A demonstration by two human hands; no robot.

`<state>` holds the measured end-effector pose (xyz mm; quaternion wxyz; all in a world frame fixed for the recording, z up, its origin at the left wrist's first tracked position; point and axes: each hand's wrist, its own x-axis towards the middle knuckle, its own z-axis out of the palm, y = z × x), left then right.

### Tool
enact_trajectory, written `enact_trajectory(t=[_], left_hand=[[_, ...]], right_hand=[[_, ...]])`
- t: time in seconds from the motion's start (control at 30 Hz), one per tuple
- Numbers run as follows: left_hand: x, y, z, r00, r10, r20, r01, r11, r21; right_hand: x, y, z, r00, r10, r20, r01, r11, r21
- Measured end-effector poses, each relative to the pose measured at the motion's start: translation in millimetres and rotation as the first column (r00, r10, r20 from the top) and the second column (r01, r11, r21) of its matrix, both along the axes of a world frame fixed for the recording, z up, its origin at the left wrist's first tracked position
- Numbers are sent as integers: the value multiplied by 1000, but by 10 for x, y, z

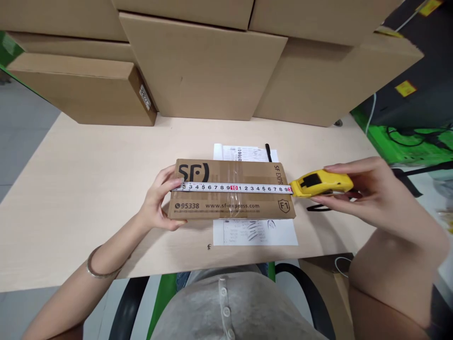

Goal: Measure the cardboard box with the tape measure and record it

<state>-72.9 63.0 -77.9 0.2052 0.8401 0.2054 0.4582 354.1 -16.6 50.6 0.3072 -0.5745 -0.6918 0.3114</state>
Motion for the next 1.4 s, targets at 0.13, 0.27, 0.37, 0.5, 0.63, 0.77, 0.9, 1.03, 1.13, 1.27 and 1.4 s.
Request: enact_trajectory(t=[0.13, 0.27, 0.37, 0.5, 0.63, 0.77, 0.9, 1.03, 1.13, 1.27, 1.4], left_hand=[[3, -9, 6, 1000, 9, -7, -10, 1000, -23], [-6, 14, 9, 1000, -5, 9, 5, 1000, 7], [-18, 50, -25, 999, -33, 29, 32, 998, 47], [-13, 70, -133, 994, -54, 96, 55, 998, -6], [27, 27, -199, 975, -58, 214, 100, 976, -192], [82, -47, -114, 968, 19, 250, 68, 940, -335], [179, -65, 89, 925, 241, 294, -59, 854, -516], [309, 15, 257, 874, 391, 290, 21, 564, -826], [371, 66, 323, 890, 413, 195, 62, 315, -947], [348, 89, 364, 927, 372, 53, -35, 227, -973], [295, 128, 347, 938, 346, -7, -108, 272, -956]], right_hand=[[12, -25, 39, 999, 19, 40, -21, 999, 43], [1, 34, 221, 987, 51, 151, -60, 997, 56], [-264, 236, 326, 954, 205, 220, -232, 966, 109], [-939, 572, 323, 851, 406, 333, -459, 884, 95], [-1541, 749, 290, 759, 525, 384, -615, 772, 161], [-1750, 764, 389, 708, 600, 374, -692, 695, 195], [-1624, 682, 516, 871, 446, 209, -491, 814, 310], [-1449, 541, 407, 943, 332, -28, -324, 931, 167], [-1398, 455, 201, 923, 374, -96, -380, 924, -48], [-1417, 418, -47, 911, 412, 3, -403, 891, -212], [-1494, 420, -222, 909, 373, 186, -384, 923, 23]])
